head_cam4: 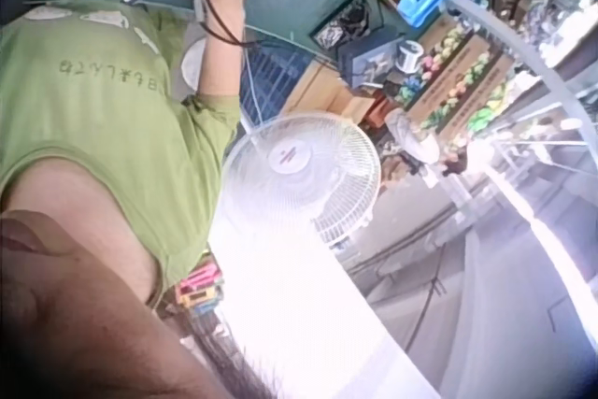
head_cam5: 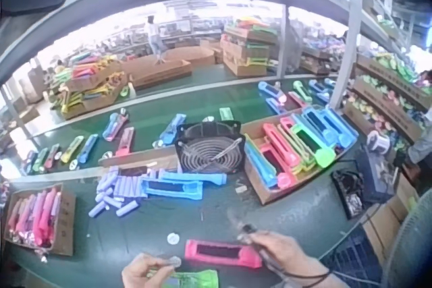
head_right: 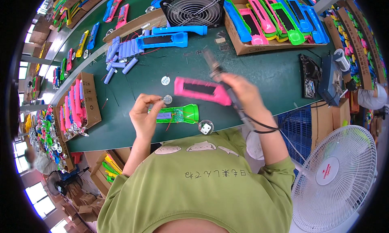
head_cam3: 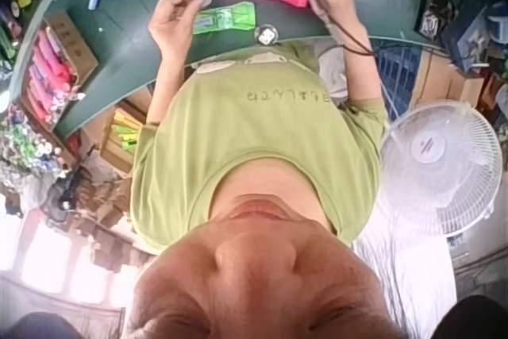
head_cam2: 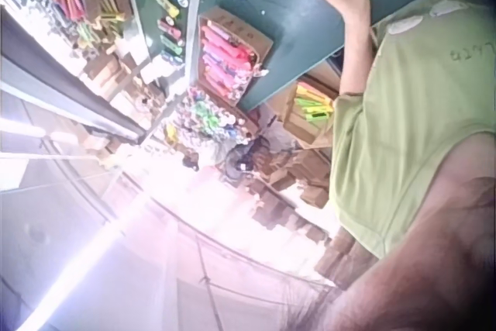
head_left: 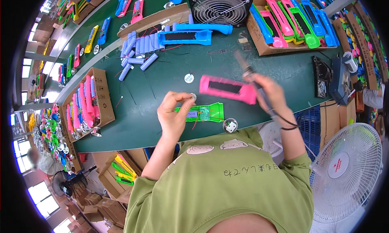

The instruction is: The person assembles or repairs small electronic toy components by hand, using a soldering iron to connect wires to a circuit board within a toy housing.

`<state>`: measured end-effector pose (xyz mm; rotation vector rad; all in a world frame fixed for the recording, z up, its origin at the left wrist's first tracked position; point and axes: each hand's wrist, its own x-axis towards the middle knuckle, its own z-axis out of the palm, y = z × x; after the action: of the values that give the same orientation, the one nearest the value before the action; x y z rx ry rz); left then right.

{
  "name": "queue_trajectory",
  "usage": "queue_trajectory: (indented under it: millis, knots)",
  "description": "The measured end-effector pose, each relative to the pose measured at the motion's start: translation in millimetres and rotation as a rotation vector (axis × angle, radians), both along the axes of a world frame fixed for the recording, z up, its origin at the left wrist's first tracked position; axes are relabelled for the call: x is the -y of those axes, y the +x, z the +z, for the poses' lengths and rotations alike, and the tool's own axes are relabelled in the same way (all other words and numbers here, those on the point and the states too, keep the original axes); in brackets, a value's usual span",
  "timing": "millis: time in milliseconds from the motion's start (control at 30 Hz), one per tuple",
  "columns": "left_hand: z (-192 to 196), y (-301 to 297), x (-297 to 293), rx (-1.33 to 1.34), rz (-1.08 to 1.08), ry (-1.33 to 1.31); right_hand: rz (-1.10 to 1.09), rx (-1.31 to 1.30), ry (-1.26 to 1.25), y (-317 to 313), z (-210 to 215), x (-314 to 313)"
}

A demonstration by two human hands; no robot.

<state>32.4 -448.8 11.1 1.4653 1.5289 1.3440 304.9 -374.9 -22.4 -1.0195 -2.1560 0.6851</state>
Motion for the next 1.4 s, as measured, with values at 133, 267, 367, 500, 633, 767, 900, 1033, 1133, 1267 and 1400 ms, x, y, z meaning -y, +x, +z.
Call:
queue_trajectory:
  millis: [133,267,367,500,633,767,900,1033,1133,1267,1400]
  knots:
    - [3,-11,-19,-0.496,-0.099,0.085,0.159,-0.141,0.106,-23,-9,15]
    - [-2,-18,-23,-0.732,-0.253,0.046,0.038,-0.065,0.328,-28,11,36]
    - [-5,-22,-27,-0.808,-0.373,-0.019,-0.076,-0.337,0.146,-38,15,55]
    - [-5,-18,-31,-0.954,-0.455,-0.078,-0.322,-0.944,-0.678,-63,-5,73]
    - [-7,-14,-32,-1.019,-0.46,-0.107,-0.378,-0.866,-0.817,-69,-3,67]
    - [-10,-12,-33,-1.068,-0.449,-0.146,-0.378,-0.828,-0.834,-76,-4,63]
    - [-12,-11,-34,-1.091,-0.437,-0.152,-0.368,-0.798,-0.826,-78,-7,64]
    - [-12,-10,-35,-1.087,-0.436,-0.157,-0.341,-0.767,-0.81,-78,-11,64]
    - [-13,-10,-36,-1.104,-0.435,-0.144,-0.322,-0.767,-0.809,-77,-12,64]
    - [-13,-9,-37,-1.104,-0.435,-0.132,-0.287,-0.802,-0.812,-72,-12,66]
    - [-13,-9,-38,-1.103,-0.438,-0.147,-0.333,-0.909,-0.659,-67,-1,72]
